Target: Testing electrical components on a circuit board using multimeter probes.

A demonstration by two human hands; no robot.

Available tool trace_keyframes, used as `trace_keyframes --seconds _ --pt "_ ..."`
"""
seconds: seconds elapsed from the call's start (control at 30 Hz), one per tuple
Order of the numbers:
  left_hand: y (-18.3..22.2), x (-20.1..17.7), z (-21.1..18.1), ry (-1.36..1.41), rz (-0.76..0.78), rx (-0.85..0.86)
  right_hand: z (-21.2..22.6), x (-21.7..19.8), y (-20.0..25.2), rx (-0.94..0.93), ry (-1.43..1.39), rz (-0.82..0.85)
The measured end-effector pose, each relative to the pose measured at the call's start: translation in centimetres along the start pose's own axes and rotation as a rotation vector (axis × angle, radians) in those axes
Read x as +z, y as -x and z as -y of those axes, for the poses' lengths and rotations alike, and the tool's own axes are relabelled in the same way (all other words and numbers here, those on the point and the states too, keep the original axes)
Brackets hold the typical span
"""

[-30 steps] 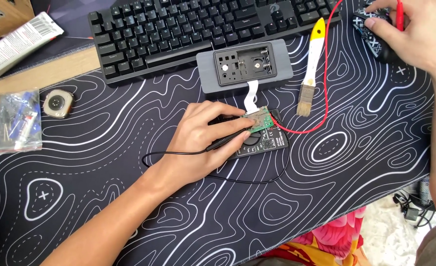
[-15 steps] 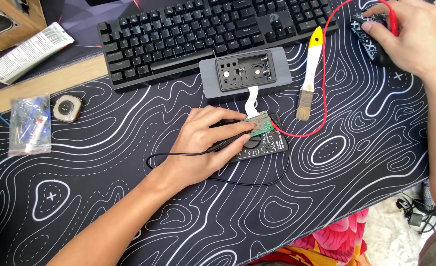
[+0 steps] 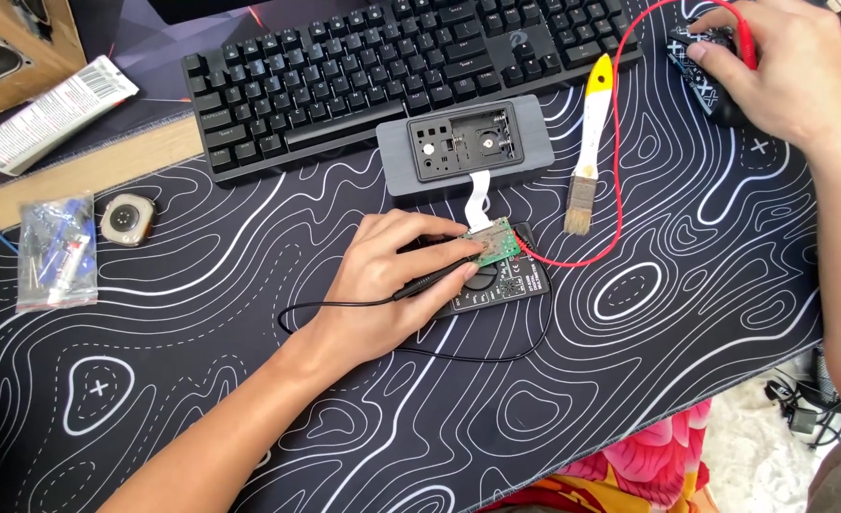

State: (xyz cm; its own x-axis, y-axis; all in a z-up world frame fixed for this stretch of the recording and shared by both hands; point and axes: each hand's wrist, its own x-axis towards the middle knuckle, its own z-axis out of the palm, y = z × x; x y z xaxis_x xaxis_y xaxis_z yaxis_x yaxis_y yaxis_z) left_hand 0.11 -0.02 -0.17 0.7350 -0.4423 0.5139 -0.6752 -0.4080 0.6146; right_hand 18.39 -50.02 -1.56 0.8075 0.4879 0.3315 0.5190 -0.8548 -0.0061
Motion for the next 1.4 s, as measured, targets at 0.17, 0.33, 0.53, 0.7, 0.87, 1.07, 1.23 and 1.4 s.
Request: trace_keyframes --seconds 0.17,0.33,0.53,0.7,0.87,1.07,1.23,1.4 --pt "-0.2 -0.1 0.0 -0.001 0.009 0.005 -0.4 0.1 0.1 0.027 -0.003 0.017" --pt "0.0 -0.1 0.2 0.016 -0.001 0.012 -2.0 0.9 1.0 0.074 -0.013 0.047" --pt "0.0 -0.3 0.1 0.030 0.024 -0.017 -1.1 0.3 0.7 0.066 -0.024 0.049" --pt "0.1 0.0 0.3 0.035 0.017 -0.015 -3.1 1.6 1.3 0.114 -0.072 0.031" --pt "0.1 0.0 0.3 0.044 0.018 -0.010 -3.6 2.0 1.5 0.146 -0.175 0.035" --pt "0.1 0.0 0.4 0.042 0.014 0.000 -2.5 1.4 1.0 0.163 -0.297 0.060" --pt "0.1 0.0 0.2 0.042 0.018 -0.011 -2.8 1.7 1.2 0.192 -0.356 0.075" --pt "0.1 0.0 0.1 0.028 0.016 -0.012 -6.1 4.1 2.8 0.373 -0.578 0.015"
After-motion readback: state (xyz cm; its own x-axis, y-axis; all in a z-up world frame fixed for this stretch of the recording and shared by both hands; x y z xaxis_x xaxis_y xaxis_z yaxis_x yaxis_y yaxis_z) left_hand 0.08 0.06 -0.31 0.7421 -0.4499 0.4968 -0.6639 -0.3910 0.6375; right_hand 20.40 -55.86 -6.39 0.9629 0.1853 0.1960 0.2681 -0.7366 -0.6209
